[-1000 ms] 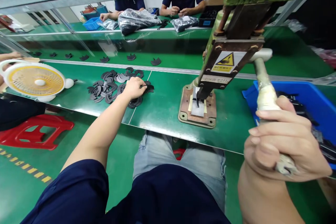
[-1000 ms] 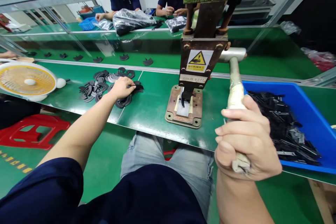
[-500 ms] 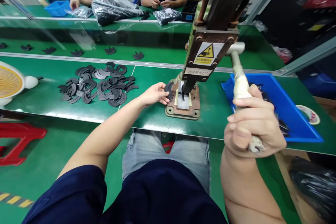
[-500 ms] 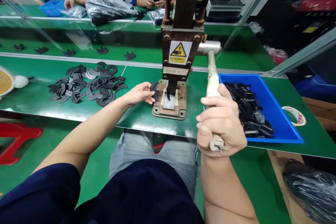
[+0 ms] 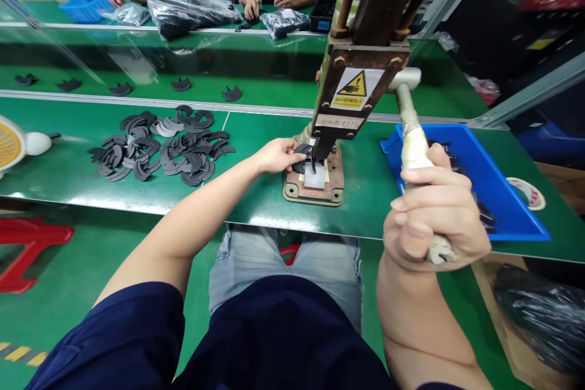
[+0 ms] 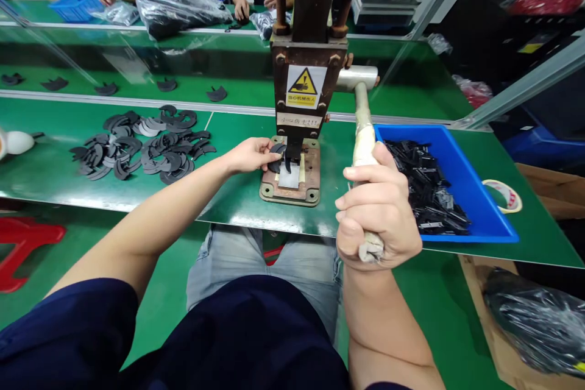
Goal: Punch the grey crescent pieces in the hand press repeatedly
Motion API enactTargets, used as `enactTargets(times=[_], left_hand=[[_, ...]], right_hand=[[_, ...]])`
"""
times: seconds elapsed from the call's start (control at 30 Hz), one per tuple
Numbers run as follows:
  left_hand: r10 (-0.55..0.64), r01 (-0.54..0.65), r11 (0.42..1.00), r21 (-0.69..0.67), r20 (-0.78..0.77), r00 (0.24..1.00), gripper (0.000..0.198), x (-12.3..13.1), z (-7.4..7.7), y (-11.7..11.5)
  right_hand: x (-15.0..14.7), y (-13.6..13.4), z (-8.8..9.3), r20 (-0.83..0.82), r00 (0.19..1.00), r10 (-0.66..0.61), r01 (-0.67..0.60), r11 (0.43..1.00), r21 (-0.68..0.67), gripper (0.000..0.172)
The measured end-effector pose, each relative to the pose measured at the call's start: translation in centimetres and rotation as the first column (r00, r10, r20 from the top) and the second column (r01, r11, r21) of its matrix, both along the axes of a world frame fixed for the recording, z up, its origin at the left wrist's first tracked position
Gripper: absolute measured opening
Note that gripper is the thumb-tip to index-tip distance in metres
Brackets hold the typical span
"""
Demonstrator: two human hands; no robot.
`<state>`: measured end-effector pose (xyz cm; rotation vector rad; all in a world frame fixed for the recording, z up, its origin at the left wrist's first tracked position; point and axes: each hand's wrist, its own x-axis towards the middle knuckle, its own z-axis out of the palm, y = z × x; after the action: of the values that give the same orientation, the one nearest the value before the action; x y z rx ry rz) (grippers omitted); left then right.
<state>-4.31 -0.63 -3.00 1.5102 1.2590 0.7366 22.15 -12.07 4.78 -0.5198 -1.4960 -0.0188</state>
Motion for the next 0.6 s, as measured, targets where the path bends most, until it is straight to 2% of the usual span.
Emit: enactTargets(times=[0.13,0.23,0.47,0.6], left_hand=[[-0.034,0.040,0.995,-0.089,0.066,0.997,0.041,0.0,0.5,0.5],[-0.065,0.073,0.982,-0.174,0.053,0.997,0.045,-0.1,0.9,1.1],[-0.050,0.030,0.959,-0.283,-0.062,0.997,0.042,0.1,1.3,2.3],[-0.015,0.000,0.939,-0.344,-0.041,0.999,0.042,0.3,1.2,2.6]], right_hand=[[0.0,0.1,0.0,-0.004,1.000,-0.024,0.024,1.000,-0.016,0.039],[-0.2,0.1,0.1,-0.023,1.000,-0.020,0.020,1.000,-0.008,0.041],[-0.7,0.4,-0.2,-0.068,0.997,-0.031,0.033,0.999,0.018,0.044],[-0.7,1.1,0.4,-0.106,0.994,0.015,-0.006,0.996,0.084,0.043]])
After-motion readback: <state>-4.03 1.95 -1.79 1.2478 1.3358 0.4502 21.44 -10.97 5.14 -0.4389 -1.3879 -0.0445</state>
